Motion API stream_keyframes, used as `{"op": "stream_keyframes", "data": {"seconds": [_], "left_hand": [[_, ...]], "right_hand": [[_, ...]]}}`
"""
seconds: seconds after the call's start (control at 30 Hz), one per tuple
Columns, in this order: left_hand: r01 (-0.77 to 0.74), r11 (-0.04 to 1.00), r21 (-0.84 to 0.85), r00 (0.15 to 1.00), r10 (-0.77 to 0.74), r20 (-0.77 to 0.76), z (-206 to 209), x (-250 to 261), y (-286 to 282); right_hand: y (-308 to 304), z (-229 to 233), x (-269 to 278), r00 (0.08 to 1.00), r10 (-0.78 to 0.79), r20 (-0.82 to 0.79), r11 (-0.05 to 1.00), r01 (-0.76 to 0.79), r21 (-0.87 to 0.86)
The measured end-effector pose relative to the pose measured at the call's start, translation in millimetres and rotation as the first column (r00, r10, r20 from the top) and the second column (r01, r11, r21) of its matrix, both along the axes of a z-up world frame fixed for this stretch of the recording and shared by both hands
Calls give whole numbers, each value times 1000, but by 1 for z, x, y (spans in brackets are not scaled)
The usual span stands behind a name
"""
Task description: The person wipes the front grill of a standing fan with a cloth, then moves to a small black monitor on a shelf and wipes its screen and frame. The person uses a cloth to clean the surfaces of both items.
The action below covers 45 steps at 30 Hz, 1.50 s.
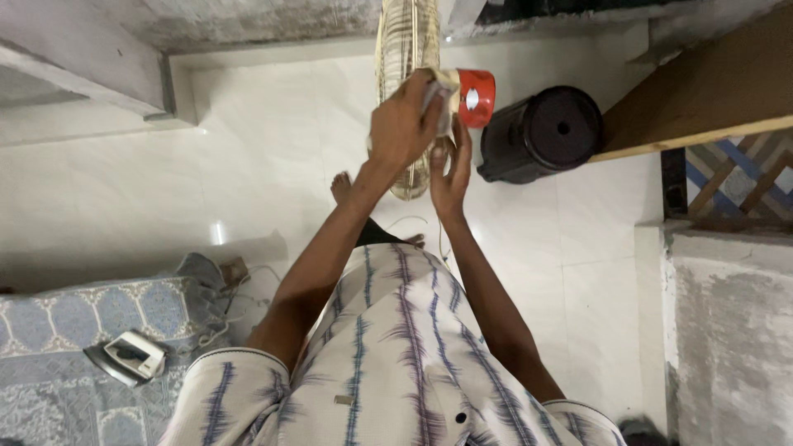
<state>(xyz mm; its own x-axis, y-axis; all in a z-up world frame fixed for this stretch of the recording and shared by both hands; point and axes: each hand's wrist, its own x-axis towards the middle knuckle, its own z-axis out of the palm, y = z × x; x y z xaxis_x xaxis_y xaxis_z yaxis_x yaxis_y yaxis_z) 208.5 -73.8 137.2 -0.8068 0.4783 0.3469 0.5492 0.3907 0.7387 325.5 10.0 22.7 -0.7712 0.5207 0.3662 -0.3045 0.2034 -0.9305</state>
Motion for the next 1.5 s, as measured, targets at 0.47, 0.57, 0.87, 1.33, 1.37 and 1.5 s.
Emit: {"op": "stream_keyframes", "data": {"seconds": [0.47, 0.57, 0.87, 1.33, 1.37, 1.5], "left_hand": [[241, 970, 42, 957, -244, 156, 29, 55, 17], [251, 962, 107, 950, -266, 163, 27, 41, 14], [315, 949, -14, 949, -315, -19, 32, 11, 32], [345, 925, -159, 902, -374, -215, 51, -14, 52], [297, 939, -174, 880, -340, -332, 51, -15, 56], [300, 931, -208, 934, -331, -133, 41, -14, 65]], "right_hand": [[45, 27, 40, 964, -256, 67, 915, 264, -305], [55, 36, 35, 945, -318, 71, 842, 316, -437], [89, 59, 15, 902, -424, 78, 852, 426, -304], [138, 81, -13, 875, -473, 99, 822, 479, -306], [146, 82, -17, 872, -476, 110, 818, 485, -309], [173, 78, -27, 880, -472, 48, 827, 461, -322]]}}
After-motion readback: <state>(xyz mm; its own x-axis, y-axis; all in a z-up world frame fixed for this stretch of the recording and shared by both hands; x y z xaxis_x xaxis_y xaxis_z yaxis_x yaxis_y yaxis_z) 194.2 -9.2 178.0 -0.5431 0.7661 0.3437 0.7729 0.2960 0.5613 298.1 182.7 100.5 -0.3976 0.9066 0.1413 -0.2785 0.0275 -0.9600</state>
